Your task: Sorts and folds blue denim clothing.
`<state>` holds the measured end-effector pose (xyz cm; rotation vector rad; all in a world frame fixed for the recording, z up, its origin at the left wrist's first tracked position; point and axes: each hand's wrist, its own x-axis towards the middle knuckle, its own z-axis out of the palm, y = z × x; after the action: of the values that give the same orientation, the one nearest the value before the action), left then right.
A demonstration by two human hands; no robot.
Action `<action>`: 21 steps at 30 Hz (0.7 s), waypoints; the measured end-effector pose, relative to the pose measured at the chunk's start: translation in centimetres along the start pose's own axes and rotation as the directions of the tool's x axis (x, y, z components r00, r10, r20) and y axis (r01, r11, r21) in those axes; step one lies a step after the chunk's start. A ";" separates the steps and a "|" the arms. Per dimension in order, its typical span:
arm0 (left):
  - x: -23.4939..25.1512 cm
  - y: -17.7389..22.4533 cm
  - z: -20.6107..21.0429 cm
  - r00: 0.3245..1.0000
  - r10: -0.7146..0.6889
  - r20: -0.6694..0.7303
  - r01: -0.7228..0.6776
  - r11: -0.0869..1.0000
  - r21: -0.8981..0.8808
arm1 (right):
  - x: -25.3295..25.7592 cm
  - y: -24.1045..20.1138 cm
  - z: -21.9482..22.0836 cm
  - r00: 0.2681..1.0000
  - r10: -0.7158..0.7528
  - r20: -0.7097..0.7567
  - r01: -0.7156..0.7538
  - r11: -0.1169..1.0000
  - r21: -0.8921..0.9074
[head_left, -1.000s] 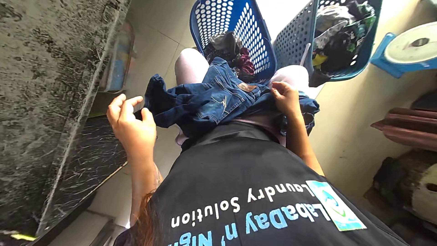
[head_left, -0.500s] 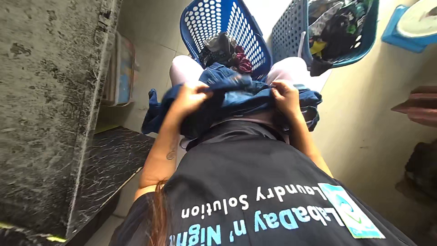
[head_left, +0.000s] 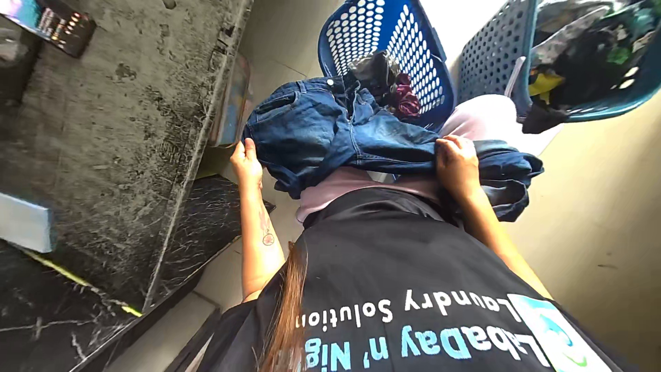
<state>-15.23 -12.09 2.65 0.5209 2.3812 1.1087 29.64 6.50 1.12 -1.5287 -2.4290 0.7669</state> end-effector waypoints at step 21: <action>0.3 1.2 0.2 0.998 0.019 0.066 -0.038 0.952 0.304 | -9.6 8.9 -12.8 0.727 0.460 -0.510 -0.447 0.881 0.156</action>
<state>-15.21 -11.06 3.35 0.6843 2.5098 0.7246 46.28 5.42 8.74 -2.0314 -1.6495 0.3456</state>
